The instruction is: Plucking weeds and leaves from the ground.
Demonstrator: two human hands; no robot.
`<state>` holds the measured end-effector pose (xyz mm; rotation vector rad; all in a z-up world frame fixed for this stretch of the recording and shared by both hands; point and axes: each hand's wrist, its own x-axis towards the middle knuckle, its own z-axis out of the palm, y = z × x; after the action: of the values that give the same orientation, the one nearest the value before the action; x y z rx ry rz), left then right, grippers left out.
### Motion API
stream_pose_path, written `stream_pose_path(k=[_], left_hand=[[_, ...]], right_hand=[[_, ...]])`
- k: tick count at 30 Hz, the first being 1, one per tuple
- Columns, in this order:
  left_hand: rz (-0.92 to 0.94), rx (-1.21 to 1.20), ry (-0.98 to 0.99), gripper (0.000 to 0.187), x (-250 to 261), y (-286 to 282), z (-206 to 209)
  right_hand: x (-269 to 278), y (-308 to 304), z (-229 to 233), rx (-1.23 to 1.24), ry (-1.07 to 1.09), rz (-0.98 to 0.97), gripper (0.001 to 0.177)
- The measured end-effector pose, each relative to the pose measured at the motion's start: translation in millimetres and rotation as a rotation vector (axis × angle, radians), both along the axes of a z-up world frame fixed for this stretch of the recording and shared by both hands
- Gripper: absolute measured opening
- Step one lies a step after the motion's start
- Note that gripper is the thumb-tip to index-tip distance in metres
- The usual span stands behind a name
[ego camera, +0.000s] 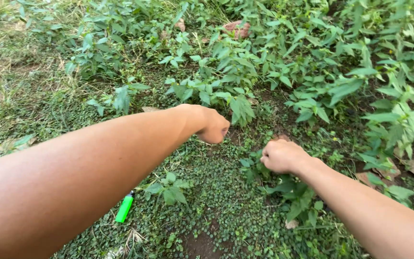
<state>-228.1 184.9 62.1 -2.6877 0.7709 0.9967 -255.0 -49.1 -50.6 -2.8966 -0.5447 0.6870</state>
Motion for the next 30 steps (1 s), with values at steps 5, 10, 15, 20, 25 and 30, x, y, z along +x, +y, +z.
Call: stream_pose_path(k=[5, 10, 15, 20, 25, 30], left_hand=[[-0.021, 0.032, 0.001, 0.042, -9, 1, 5], [-0.075, 0.046, -0.022, 0.038, -18, 7, -6], [-0.085, 0.028, -0.039, 0.034, -22, 7, -13], [-0.093, 0.058, -0.038, 0.033, -38, 9, -10], [-0.129, 0.138, -0.09, 0.037, -47, 16, -23], [-0.072, 0.115, -0.112, 0.037, -50, 31, -36]], right_hand=[[-22, 44, 58, -0.461, -0.012, 0.049, 0.026], [-32, 64, 32, -0.707, -0.18, 0.184, 0.025], [-38, 70, 2, -0.643, -0.212, 0.235, 0.032], [-39, 60, -9, -0.629, -0.256, 0.228, 0.033], [-29, 46, -37, -0.479, -0.252, 0.129, 0.033], [-18, 40, -66, -0.334, -0.267, -0.011, 0.024]])
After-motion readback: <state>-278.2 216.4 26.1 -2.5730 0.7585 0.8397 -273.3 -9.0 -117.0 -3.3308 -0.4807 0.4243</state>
